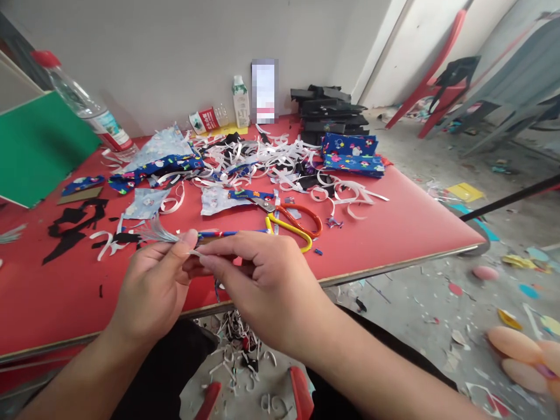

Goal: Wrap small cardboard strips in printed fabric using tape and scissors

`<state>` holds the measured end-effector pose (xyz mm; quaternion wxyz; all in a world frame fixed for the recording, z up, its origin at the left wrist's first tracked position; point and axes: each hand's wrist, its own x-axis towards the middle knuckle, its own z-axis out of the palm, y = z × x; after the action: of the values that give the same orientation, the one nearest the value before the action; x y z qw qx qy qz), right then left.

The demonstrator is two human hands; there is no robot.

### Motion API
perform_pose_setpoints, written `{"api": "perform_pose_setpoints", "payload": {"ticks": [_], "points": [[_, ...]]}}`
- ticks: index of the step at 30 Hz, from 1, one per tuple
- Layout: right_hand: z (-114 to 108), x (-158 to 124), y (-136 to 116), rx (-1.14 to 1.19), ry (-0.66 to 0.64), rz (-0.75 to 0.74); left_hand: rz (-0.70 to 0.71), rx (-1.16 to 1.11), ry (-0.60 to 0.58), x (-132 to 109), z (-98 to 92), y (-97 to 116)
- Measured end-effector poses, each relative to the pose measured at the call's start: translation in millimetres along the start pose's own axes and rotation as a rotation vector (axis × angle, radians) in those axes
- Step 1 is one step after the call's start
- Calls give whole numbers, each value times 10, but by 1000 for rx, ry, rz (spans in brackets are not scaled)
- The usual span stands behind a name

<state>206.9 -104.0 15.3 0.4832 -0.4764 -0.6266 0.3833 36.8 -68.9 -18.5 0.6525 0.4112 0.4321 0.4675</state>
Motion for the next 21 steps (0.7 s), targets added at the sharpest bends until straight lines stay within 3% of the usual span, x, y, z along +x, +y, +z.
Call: {"api": "perform_pose_setpoints", "payload": {"ticks": [8,17,21], "points": [[34,-22,36,-401,164,-122,-2,43,-100,-68,72,-14],[-22,-1,17,-466,34,-45,42,171,-119,-94,96,-47],[-24,28,38,-409,48,40,49,175,-120,-110,103,-39]]}}
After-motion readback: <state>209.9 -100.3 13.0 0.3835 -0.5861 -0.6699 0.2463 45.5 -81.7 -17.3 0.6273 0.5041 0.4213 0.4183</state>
